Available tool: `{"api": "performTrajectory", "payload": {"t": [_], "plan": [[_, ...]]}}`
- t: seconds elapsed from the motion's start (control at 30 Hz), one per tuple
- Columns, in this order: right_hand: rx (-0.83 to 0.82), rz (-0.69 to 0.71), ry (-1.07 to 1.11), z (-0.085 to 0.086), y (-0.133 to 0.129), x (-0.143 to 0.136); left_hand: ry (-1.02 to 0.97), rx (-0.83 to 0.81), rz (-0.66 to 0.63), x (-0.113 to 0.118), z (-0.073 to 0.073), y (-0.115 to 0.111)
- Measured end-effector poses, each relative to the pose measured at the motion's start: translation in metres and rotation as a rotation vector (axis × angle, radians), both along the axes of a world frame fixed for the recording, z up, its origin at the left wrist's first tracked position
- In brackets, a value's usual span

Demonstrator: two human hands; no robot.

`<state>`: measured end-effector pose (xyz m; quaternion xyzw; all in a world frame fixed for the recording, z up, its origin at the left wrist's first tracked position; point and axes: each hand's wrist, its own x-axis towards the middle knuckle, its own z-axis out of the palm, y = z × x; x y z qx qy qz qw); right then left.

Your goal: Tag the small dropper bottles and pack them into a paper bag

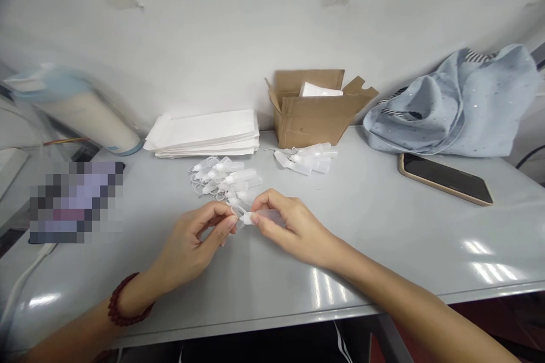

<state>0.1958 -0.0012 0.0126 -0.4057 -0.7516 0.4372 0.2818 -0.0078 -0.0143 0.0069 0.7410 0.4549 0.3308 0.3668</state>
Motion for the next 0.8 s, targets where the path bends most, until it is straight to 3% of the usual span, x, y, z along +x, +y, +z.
{"api": "performTrajectory", "payload": {"t": [0.23, 0.6, 0.8], "plan": [[-0.005, 0.020, 0.010, 0.0034, -0.0008, 0.0001, -0.020, -0.007, -0.012, -0.0008, 0.0003, -0.0009], [-0.045, -0.073, 0.037, 0.0054, 0.0013, 0.0010, 0.017, -0.095, -0.014, -0.0019, 0.0074, 0.0001], [-0.034, -0.037, 0.016, 0.0058, 0.0018, 0.0011, 0.010, -0.087, -0.025, -0.0032, 0.0066, 0.0003]]}}
